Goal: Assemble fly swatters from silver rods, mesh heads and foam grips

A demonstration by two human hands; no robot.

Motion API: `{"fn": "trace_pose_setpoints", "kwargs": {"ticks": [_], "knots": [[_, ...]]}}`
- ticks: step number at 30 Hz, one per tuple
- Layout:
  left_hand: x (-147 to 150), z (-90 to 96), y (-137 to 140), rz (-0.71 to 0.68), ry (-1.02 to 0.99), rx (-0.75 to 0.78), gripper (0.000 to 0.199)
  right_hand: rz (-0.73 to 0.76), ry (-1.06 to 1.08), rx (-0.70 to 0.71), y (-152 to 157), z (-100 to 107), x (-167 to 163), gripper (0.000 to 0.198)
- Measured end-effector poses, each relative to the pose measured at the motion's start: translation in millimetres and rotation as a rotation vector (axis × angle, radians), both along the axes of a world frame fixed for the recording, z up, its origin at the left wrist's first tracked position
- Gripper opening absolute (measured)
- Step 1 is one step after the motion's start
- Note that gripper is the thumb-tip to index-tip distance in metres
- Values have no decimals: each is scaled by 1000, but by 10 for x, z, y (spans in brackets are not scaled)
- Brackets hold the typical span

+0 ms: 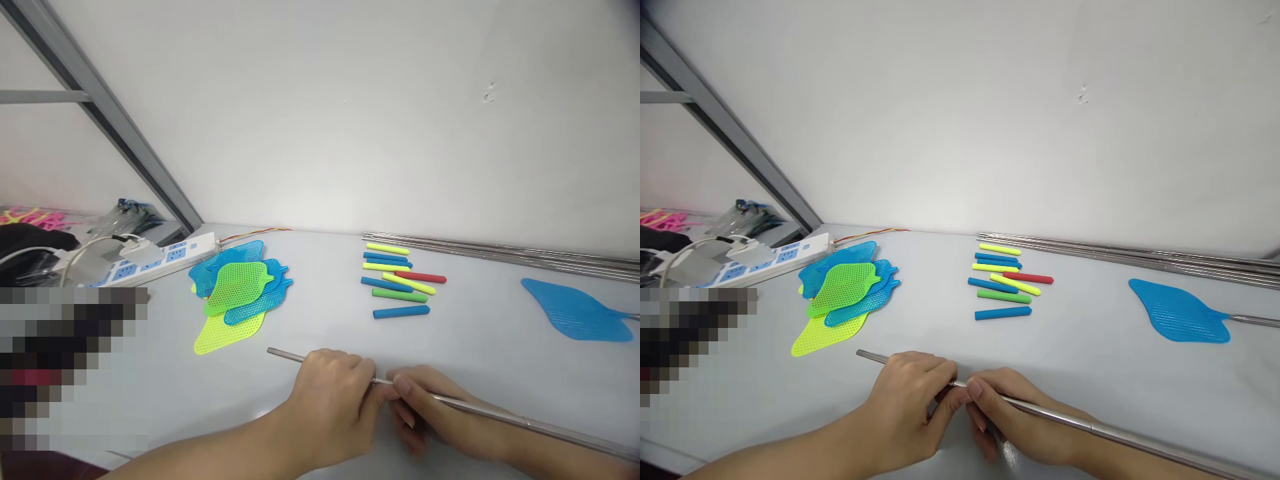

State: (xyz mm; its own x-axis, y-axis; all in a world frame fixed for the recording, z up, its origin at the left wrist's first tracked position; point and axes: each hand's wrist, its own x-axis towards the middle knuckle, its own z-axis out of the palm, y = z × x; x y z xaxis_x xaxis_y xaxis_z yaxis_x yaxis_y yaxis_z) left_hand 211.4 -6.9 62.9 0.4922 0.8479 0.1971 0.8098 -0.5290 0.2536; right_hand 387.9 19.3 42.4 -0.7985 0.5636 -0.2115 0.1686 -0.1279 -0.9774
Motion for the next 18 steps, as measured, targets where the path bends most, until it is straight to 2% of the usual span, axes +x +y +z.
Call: {"fn": "trace_pose_setpoints", "kwargs": {"ticks": [14,18], "knots": [[2,-12,-14,-36,34,-32,23,27,-5,27,0,-1,7,47],[-16,17,10,-64,18,-47,28,-6,-4,100,-5,25,-3,48]]}}
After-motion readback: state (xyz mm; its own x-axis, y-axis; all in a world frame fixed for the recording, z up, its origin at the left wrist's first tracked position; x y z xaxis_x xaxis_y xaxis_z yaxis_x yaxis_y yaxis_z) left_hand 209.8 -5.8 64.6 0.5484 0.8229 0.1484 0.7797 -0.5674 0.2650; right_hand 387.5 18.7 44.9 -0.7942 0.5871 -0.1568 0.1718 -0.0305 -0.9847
